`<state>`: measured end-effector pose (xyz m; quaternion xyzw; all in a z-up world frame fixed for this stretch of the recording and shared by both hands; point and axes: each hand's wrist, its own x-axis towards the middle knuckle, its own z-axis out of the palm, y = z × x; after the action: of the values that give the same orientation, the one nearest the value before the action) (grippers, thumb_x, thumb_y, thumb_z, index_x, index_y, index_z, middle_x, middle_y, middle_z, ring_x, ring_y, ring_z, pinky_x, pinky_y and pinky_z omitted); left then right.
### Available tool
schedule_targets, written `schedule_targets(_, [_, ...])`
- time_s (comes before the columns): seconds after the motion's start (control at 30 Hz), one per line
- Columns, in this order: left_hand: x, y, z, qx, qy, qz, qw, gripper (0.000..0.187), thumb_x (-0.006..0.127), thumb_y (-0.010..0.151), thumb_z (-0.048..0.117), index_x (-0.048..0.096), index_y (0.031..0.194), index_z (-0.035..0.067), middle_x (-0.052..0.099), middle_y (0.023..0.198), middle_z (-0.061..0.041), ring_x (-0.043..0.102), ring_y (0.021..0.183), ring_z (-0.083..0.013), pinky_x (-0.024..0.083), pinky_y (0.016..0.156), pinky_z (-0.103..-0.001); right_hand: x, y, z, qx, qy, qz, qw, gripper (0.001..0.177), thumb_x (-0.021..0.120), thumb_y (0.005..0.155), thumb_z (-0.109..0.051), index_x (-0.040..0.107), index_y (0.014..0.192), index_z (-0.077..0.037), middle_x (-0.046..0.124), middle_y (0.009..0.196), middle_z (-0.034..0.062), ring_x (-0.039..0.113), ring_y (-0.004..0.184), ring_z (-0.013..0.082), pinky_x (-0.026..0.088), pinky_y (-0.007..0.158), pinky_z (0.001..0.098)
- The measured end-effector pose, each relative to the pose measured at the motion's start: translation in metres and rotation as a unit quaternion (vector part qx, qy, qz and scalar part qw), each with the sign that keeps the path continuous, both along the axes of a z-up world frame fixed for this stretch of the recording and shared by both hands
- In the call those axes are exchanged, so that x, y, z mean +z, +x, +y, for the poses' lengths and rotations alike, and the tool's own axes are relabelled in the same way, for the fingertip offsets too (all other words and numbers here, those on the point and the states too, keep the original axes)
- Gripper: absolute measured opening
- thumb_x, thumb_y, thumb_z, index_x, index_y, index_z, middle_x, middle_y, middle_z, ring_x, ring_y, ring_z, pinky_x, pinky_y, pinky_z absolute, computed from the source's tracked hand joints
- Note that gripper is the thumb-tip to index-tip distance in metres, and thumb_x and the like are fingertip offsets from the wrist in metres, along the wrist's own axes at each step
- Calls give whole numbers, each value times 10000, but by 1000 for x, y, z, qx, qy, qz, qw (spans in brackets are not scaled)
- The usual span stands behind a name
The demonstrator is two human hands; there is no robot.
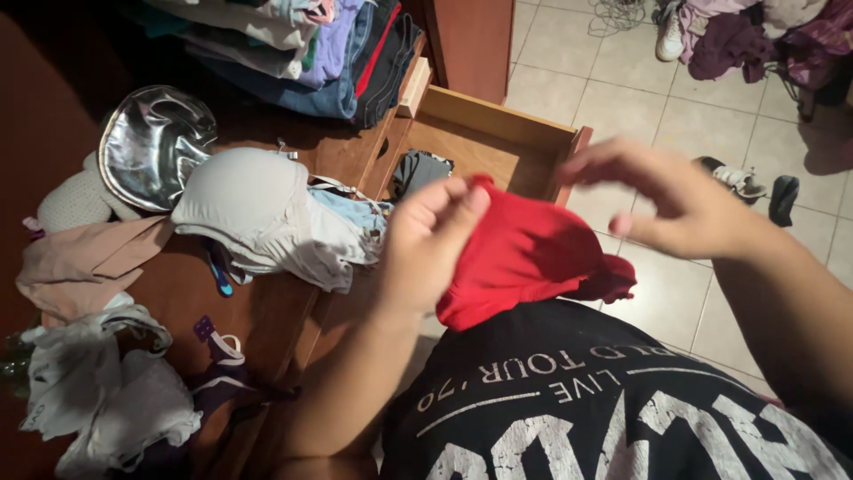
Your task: Organizing and folding undergarments into a drawer organizer inside a dresser.
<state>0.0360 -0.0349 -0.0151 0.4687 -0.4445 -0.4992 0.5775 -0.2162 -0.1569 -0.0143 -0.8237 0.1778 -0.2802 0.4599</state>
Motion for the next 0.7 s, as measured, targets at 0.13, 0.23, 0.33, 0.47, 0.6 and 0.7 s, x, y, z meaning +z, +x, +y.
schedule_targets(0.13, [6, 19, -22, 36, 12, 130, 991, 209, 699, 969, 162, 672, 1089, -7, 706, 958, -58, 619, 794, -77, 507, 723, -188, -38, -6, -18, 126, 126, 204, 963, 473, 758, 803, -290, 605, 1187, -61, 711, 1063, 99, 707, 912, 220, 592, 777, 376])
schedule_targets(0.23, [23, 31, -45, 48, 18, 132, 990, 343, 695, 941, 195, 633, 1161, -61, 714, 1047, -141, 674, 871, -152, 558, 768, -233, -57, -14, -27, 170, 215, 251, 928, 110, 767, 857, -131, 714, 852, -36, 766, 673, 41, 717, 553, 138, 637, 506, 290])
schedule_targets(0.33, [20, 41, -72, 56, 44, 7, 997, 404, 640, 940, 206, 632, 1215, -90, 739, 1051, -171, 717, 860, -181, 605, 743, -235, -59, -24, -32, 192, 214, 199, 937, 195, 695, 918, -107, 698, 739, -29, 649, 600, 5, 571, 507, 112, 508, 457, 276])
schedule_targets(0.47, [-27, 35, -90, 36, 110, -369, 922, 217, 634, 972, 280, 673, 1086, 100, 530, 685, 53, 450, 531, -78, 390, 482, -229, -38, -24, -32, 199, 151, 71, 966, 239, 573, 980, -148, 639, 755, -104, 618, 582, -27, 603, 450, 79, 546, 398, 202])
schedule_targets(0.6, [-48, -1, -68, -97, 72, -377, 919, 1001, 217, 851, 767, 331, 1542, 51, 407, 1596, -201, 470, 1393, -357, 440, 1095, -553, -47, -26, -44, 172, 171, 36, 969, 52, 620, 941, -103, 648, 907, -75, 660, 663, -19, 639, 499, 75, 574, 436, 195])
schedule_targets(0.7, [-80, -14, -54, -205, -159, -121, 958, 969, 192, 1016, 776, 197, 1594, -2, 226, 1694, -237, 263, 1576, -371, 200, 1362, -495, -57, -21, -52, 198, 240, 12, 950, 212, 606, 875, -18, 610, 1086, -3, 708, 721, 44, 656, 524, 103, 550, 448, 198])
